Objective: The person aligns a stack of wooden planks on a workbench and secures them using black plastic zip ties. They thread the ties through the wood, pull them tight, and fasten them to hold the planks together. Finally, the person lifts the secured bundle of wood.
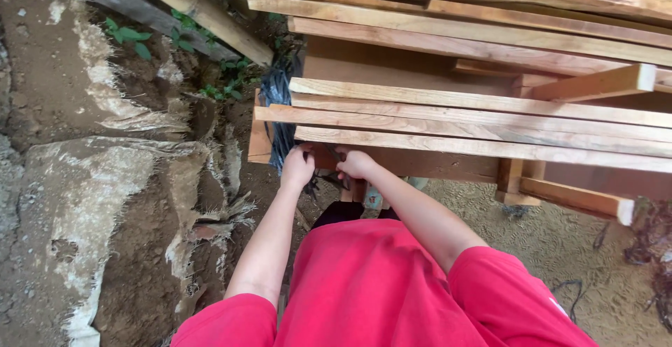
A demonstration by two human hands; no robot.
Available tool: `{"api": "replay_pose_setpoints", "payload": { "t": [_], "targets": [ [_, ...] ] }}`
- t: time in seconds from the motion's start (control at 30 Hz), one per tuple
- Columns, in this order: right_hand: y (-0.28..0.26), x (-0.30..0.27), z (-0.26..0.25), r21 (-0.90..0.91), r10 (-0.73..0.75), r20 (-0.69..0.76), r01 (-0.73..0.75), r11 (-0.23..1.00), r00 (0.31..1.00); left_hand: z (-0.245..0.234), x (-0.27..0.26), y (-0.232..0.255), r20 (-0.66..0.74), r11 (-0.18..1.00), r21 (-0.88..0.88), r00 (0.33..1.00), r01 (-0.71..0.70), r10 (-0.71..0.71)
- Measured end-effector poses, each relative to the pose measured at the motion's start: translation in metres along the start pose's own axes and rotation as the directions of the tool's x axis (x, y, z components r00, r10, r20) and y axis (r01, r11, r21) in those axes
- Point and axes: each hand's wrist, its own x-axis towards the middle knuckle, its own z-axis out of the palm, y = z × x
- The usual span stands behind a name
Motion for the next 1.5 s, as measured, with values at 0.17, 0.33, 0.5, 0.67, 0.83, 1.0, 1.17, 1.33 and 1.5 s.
{"api": "replay_pose_setpoints", "payload": {
  "t": [0.17, 0.33, 0.5, 0.67, 0.83, 1.0, 1.17, 1.33, 1.5],
  "targets": [
    [0.061, 0.006, -0.02, -0.038, -0.152, 0.012, 0.152, 0.988, 0.988, 0.005, -0.017, 0.039, -0.001, 0.998, 0.045, 0.999, 0.05, -0.05],
    [0.084, -0.038, -0.056, -0.32, -0.249, 0.053, 0.253, 0.913, 0.967, 0.047, -0.026, 0.064, 0.079, 1.0, 0.028, 0.997, 0.006, -0.008],
    [0.118, -0.068, -0.093, -0.477, -0.287, 0.061, 0.281, 0.833, 0.956, 0.081, -0.051, 0.13, 0.222, 0.982, -0.173, 0.969, -0.074, 0.112],
    [0.142, -0.105, -0.15, -0.567, -0.214, 0.008, 0.181, 0.804, 0.977, 0.087, -0.081, 0.248, 0.159, 0.946, -0.304, 0.974, -0.109, 0.163],
    [0.231, -0.089, -0.197, -0.636, -0.271, -0.029, 0.192, 0.748, 0.962, 0.143, -0.053, 0.318, -0.077, 0.884, -0.437, 0.986, -0.168, 0.149],
    [0.287, -0.115, -0.235, -0.654, -0.242, 0.035, 0.205, 0.728, 0.97, 0.212, 0.004, 0.359, -0.056, 0.894, -0.437, 0.995, -0.097, 0.081],
    [0.298, -0.148, -0.265, -0.248, -0.228, -0.259, 0.164, 0.955, 0.939, 0.246, 0.039, 0.385, 0.018, 0.884, -0.465, 0.998, -0.052, 0.068],
    [0.33, -0.143, -0.249, -0.162, -0.168, -0.273, 0.127, 0.979, 0.947, 0.238, 0.039, 0.383, -0.042, 0.828, -0.556, 0.997, -0.077, 0.064],
    [0.315, -0.166, -0.265, 0.049, -0.212, -0.33, 0.241, 0.969, 0.92, 0.257, 0.053, 0.377, 0.009, 0.916, -0.398, 0.998, -0.051, 0.06]
  ]
}}
